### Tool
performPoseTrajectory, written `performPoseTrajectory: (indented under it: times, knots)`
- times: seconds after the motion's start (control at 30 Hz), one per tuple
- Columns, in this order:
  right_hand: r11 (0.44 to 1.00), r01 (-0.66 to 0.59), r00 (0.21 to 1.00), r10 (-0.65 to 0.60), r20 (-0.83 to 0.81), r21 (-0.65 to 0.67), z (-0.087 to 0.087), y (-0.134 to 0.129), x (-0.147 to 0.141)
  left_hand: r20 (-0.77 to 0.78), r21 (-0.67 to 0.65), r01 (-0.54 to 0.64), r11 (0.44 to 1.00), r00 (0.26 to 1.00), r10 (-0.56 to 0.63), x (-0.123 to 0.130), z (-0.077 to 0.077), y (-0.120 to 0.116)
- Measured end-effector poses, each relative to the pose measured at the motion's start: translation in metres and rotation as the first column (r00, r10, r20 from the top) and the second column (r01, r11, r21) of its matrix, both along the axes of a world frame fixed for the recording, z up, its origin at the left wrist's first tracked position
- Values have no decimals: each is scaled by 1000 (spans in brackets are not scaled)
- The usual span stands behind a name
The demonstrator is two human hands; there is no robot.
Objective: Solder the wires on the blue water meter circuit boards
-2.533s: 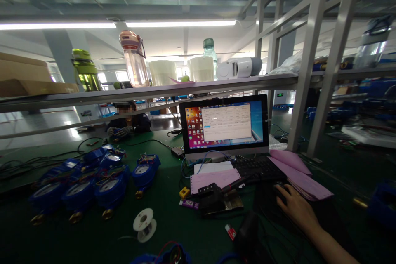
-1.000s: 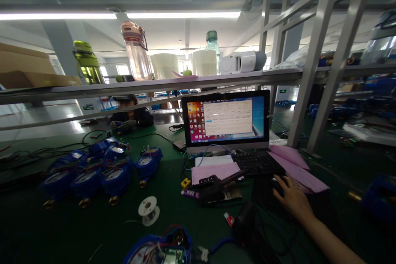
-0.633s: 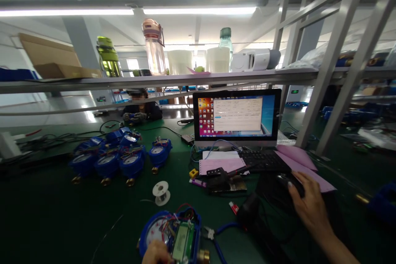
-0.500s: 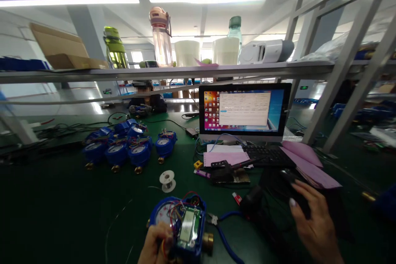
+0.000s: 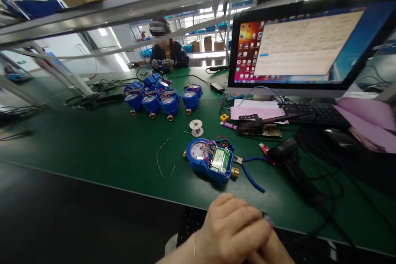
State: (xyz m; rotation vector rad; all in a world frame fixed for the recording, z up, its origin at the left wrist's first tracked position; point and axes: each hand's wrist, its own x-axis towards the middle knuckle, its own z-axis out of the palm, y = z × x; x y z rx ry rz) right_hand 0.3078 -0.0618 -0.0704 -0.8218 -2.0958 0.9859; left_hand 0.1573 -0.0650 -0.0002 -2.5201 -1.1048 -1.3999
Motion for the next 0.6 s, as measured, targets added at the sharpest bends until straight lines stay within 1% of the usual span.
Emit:
performPoseTrajectory:
  times: [0.03,0.07,0.1,0.13,0.17,0.2,0.23,0.27,0.3,0.33,0.37,0.43,0.47,0.5,0.53,0.57,0.6]
  knots:
    - [999,32,999,-31,23,-43,-1,7,6,17,-29,-24,999,1000,25,-7,-2,0]
    - [991,93,994,-88,58,-98,-1,17,14,43,-46,-59,997,997,61,-17,-4,2]
    - [970,179,980,-161,116,-162,-1,29,22,78,-59,-104,993,991,108,-30,-6,5]
    - [932,300,947,-264,184,-206,-1,42,29,130,-70,-152,986,979,160,-45,-7,10]
    - [886,409,899,-352,259,-218,-1,56,36,190,-106,-187,977,960,204,-62,-9,17]
    - [848,493,846,-416,333,-192,-3,68,41,241,-195,-217,956,935,261,-80,-10,26]
    - [823,552,795,-473,380,-131,-5,79,46,277,-259,-228,939,914,298,-98,-10,37]
    - [811,582,756,-515,405,-56,-8,88,48,238,-354,-223,908,918,318,-116,-9,48]
    - [804,594,729,-550,408,23,-12,94,50,147,-455,-209,866,941,305,-131,-8,61]
    - [797,595,712,-581,394,99,-18,97,50,66,-546,-165,821,969,239,-144,-7,73]
    - [790,590,702,-603,378,167,-23,97,50,27,-631,-93,770,990,142,-154,-5,84]
    - [780,565,684,-626,376,270,-36,93,49,13,-745,36,666,999,-40,-163,-3,103]
    - [774,550,673,-633,383,313,-41,91,49,19,-768,87,634,993,-113,-163,-2,109]
    - [766,537,663,-642,385,353,-46,88,48,19,-774,117,622,987,-162,-162,-2,113]
    - [757,529,656,-652,380,385,-49,86,48,9,-767,130,628,981,-192,-159,-2,115]
    - [745,527,652,-663,368,409,-52,84,48,-6,-752,128,647,980,-201,-155,-3,115]
    - [733,529,652,-674,347,427,-54,84,48,-22,-734,110,670,982,-186,-151,-4,112]
